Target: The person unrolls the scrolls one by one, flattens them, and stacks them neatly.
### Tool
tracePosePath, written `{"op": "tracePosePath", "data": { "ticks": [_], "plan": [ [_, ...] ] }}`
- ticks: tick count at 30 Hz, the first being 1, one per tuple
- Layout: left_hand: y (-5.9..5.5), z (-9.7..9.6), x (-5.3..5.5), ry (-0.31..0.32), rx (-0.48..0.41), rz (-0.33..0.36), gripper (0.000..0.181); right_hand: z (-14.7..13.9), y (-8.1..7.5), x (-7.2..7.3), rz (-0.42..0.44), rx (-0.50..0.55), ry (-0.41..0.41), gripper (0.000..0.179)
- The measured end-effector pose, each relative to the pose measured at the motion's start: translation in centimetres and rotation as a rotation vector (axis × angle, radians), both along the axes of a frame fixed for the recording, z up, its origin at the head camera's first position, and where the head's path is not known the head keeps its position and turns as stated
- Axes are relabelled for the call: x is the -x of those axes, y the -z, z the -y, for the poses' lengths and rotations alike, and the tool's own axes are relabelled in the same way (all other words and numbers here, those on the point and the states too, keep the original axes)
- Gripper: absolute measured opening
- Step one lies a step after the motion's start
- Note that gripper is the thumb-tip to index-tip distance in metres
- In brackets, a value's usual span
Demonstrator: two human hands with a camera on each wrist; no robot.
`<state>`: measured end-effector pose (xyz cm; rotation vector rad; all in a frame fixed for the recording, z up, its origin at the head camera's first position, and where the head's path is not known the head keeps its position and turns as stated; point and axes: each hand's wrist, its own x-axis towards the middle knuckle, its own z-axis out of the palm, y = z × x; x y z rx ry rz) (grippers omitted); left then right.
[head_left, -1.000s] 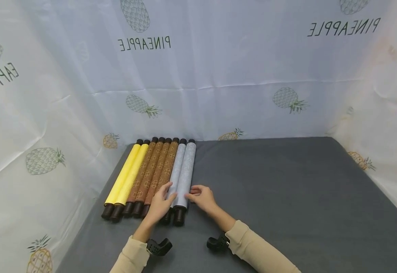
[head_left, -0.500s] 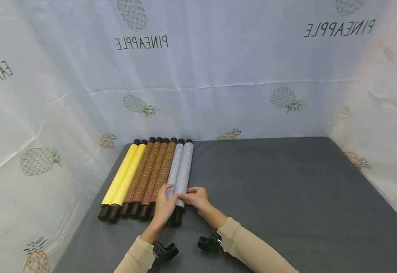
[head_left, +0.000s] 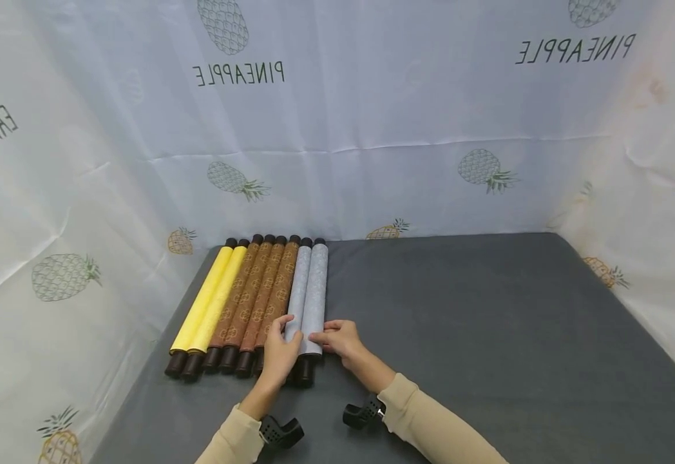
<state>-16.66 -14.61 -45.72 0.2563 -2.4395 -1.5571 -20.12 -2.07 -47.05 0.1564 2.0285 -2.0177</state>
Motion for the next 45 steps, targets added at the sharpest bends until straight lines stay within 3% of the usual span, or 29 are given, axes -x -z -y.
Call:
{"op": "tracePosePath", "data": {
  "ticks": [5,9,12,15,25,45],
  "plan": [
    [0.1,-0.3,-0.3,-0.025,0.006,0.001,0.044,-0.5,-0.2,-0.2,0.001,0.002,-0.016,0.045],
    [0.9,-0.2,-0.7,-0.030,-0.026,-0.041,0.048,-0.8,-0.3,-0.3,0.002,-0.009,-0.036,0.046],
    [1.9,0.2,-0.8,0.002,-0.071,-0.095,0.051,-1.1,-0.2,-0.3,-0.003,-0.030,-0.055,0.047],
    [2.3,0.4,-0.9,0.044,-0.113,-0.104,0.057,-1.6,-0.1,-0.2,-0.005,-0.048,-0.065,0.048],
    [1.1,-0.7,-0.6,0.047,-0.290,0.071,0.055,-3.6,-0.4,0.0,0.010,-0.065,-0.084,0.049],
    [1.8,-4.6,0.0,0.086,-0.360,0.055,0.057,-8.3,-0.6,0.1,0.026,-0.144,-0.070,0.051]
  ]
}}
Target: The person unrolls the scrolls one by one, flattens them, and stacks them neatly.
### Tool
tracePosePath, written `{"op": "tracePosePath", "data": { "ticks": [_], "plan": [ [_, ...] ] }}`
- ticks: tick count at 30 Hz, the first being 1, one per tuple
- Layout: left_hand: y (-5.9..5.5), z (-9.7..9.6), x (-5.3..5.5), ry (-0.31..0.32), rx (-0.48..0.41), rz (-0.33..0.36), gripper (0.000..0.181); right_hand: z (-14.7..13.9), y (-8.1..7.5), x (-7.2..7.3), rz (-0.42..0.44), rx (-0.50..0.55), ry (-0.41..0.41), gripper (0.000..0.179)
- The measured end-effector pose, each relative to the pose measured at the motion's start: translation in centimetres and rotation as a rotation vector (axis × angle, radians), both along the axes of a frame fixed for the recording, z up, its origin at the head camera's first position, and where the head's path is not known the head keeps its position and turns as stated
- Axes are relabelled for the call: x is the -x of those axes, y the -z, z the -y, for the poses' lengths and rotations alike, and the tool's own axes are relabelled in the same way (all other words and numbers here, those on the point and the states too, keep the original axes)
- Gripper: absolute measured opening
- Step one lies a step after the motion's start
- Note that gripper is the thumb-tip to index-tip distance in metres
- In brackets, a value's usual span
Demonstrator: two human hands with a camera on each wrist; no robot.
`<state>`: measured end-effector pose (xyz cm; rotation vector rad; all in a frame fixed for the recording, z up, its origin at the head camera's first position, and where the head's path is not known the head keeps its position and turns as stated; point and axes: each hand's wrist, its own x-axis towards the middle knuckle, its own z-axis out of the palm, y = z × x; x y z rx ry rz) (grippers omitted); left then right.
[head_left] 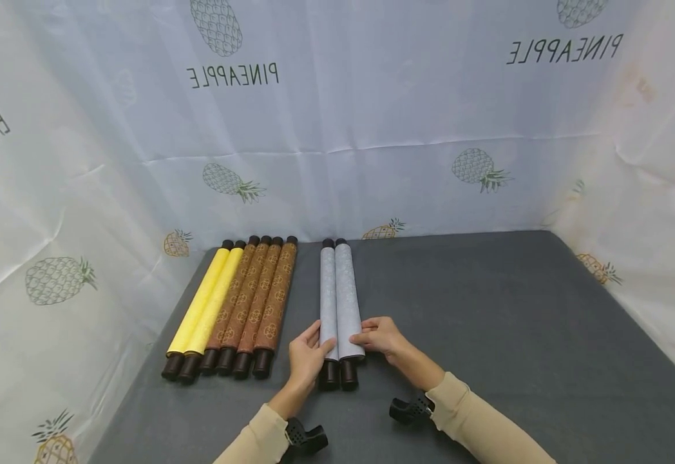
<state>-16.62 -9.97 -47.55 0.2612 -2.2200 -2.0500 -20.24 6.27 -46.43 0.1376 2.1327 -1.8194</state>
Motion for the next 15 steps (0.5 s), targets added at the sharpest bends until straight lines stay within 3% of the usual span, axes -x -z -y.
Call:
{"op": "tracePosePath", "data": {
  "ticks": [15],
  "plan": [
    [0.3,-3.9,0.7,0.099,-0.015,-0.030,0.057,-4.4,-0.4,-0.2,-0.025,-0.067,-0.015,0.051]
  ]
}}
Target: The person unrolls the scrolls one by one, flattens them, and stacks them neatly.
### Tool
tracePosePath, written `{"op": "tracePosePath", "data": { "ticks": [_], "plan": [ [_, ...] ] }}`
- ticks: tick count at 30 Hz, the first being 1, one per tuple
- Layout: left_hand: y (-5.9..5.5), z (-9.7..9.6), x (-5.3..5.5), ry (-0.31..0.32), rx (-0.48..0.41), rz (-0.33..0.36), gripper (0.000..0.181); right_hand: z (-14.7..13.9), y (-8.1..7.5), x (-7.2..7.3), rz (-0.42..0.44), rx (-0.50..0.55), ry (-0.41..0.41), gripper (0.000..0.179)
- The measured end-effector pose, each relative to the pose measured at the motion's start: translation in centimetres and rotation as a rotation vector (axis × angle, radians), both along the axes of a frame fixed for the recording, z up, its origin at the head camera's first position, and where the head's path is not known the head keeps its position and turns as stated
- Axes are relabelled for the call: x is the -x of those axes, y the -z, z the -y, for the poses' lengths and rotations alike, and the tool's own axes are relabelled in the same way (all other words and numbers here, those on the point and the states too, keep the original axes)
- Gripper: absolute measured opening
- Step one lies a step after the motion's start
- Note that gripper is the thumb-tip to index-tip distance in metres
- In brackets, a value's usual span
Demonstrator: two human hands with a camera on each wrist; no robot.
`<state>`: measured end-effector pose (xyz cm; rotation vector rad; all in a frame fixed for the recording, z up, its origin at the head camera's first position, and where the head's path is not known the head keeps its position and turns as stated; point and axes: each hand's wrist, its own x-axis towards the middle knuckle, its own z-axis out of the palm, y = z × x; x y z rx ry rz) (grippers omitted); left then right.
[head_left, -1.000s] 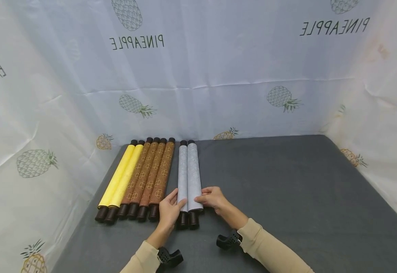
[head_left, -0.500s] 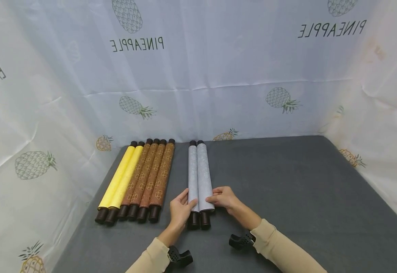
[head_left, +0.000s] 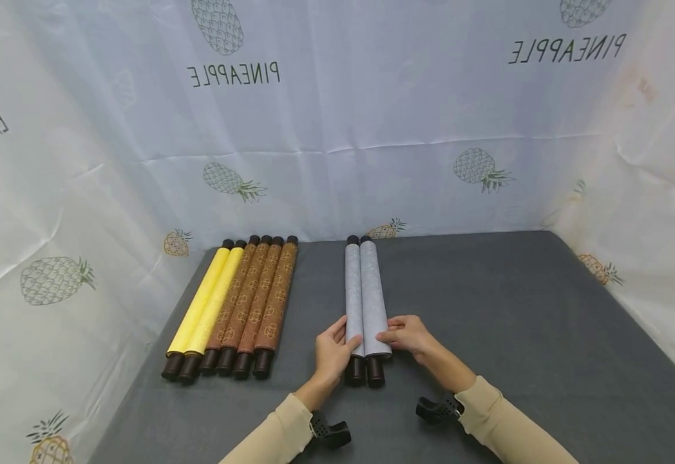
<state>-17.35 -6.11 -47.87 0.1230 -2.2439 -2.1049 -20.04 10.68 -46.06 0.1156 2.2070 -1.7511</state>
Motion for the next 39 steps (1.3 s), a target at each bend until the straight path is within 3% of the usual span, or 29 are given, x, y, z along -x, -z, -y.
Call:
{"op": "tracePosePath", "data": {
  "ticks": [6,12,17,24,28,33,39],
  "plan": [
    [0.1,-0.3,-0.1,0.022,0.048,-0.039,0.058,0.1,-0.4,-0.3,-0.063,-0.120,-0.029,0.052],
    [0.5,-0.2,-0.2,0.025,0.114,-0.080,0.057,1.1,0.0,-0.3,-0.195,-0.279,0.006,0.057],
    [0.7,-0.2,-0.2,0.018,0.131,-0.097,0.056,1.1,0.3,-0.1,-0.240,-0.386,0.042,0.064],
    [0.7,-0.1,0.0,-0.013,0.098,-0.169,0.054,0.7,-0.1,-0.1,-0.307,-0.383,0.062,0.059],
    [0.6,-0.1,0.1,-0.033,0.139,-0.220,0.052,0.5,-0.3,-0.2,-0.368,-0.396,0.046,0.057],
    [0.5,-0.2,0.2,-0.026,0.251,-0.215,0.051,0.1,-0.1,-0.3,-0.457,-0.387,0.022,0.056],
    [0.6,-0.2,0.3,0.046,0.326,-0.170,0.052,-0.2,0.3,-0.3,-0.540,-0.376,-0.026,0.060]
  ]
}}
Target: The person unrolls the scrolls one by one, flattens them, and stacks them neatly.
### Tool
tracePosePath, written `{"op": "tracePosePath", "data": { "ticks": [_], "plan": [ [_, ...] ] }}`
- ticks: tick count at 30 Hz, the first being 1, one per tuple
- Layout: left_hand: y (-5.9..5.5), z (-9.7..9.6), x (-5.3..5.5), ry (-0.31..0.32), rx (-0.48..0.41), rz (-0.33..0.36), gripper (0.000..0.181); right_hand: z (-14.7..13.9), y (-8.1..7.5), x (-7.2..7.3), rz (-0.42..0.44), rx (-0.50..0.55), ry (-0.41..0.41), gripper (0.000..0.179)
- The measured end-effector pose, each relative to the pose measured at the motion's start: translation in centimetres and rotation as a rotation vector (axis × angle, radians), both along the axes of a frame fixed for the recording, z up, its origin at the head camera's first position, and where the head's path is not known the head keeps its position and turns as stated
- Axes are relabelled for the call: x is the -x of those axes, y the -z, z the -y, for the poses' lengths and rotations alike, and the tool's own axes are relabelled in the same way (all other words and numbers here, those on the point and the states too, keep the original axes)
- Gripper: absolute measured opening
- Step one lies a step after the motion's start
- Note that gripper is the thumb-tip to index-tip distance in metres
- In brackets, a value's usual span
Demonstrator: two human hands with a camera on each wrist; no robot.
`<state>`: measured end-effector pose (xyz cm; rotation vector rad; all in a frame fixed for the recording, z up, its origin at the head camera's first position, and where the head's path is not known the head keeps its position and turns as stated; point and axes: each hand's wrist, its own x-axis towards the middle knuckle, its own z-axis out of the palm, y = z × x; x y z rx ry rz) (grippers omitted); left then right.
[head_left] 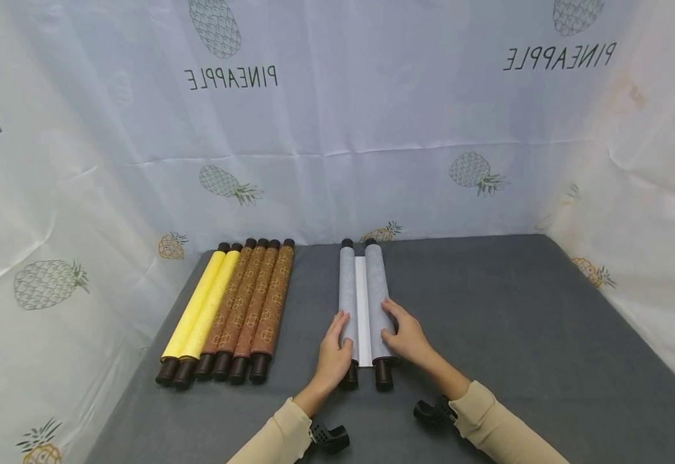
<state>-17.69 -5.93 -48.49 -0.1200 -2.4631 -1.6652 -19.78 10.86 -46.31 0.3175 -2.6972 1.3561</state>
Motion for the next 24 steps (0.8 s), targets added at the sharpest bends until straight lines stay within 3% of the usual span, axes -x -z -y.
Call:
{"op": "tracePosePath", "data": {
  "ticks": [6,11,18,24],
  "plan": [
    [0.1,0.0,0.1,0.008,0.010,0.026,0.052,0.1,0.6,0.2,0.005,-0.027,-0.002,0.058],
    [0.5,0.2,0.0,0.016,0.020,0.001,0.050,0.2,1.0,0.2,-0.010,-0.049,0.019,0.052],
    [0.8,0.6,0.1,0.031,0.059,-0.059,0.061,0.2,1.0,0.0,0.027,-0.079,0.048,0.069],
    [1.4,0.8,-0.1,0.030,0.054,-0.072,0.066,0.0,1.2,-0.5,0.021,-0.096,0.041,0.077]
  ]
}}
